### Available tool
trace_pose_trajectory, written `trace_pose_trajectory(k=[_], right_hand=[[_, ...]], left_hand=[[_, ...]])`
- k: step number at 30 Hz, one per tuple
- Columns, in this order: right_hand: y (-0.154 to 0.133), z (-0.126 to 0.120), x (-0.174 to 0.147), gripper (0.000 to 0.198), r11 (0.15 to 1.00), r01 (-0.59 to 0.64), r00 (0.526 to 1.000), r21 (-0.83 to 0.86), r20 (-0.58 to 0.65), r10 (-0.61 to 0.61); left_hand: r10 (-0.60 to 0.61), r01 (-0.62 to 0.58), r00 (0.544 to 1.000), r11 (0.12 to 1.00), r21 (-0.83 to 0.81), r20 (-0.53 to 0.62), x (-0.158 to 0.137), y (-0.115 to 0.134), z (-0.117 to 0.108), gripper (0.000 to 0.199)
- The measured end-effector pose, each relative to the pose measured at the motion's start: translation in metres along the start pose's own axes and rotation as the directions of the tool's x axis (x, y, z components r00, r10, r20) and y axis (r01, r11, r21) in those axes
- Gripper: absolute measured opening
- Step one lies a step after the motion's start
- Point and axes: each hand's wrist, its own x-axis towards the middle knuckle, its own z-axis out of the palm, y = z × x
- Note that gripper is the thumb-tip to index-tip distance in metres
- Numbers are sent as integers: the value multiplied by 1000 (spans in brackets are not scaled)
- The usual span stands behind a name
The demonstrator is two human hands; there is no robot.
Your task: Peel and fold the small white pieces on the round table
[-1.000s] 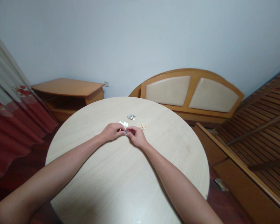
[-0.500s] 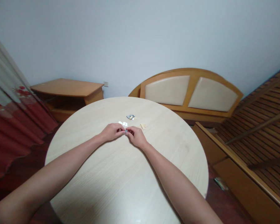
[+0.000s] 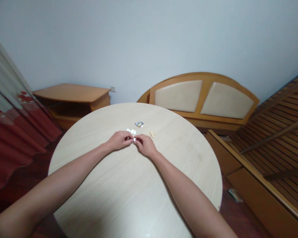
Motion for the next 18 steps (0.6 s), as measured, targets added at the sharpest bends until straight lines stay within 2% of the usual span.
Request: trace_pose_trajectory(k=[18], right_hand=[[-1, -2, -1, 15, 1000, 2, 1000, -30, -6, -2]], left_hand=[[24, -24, 1000, 1000, -2, -10, 0, -4, 2, 17]])
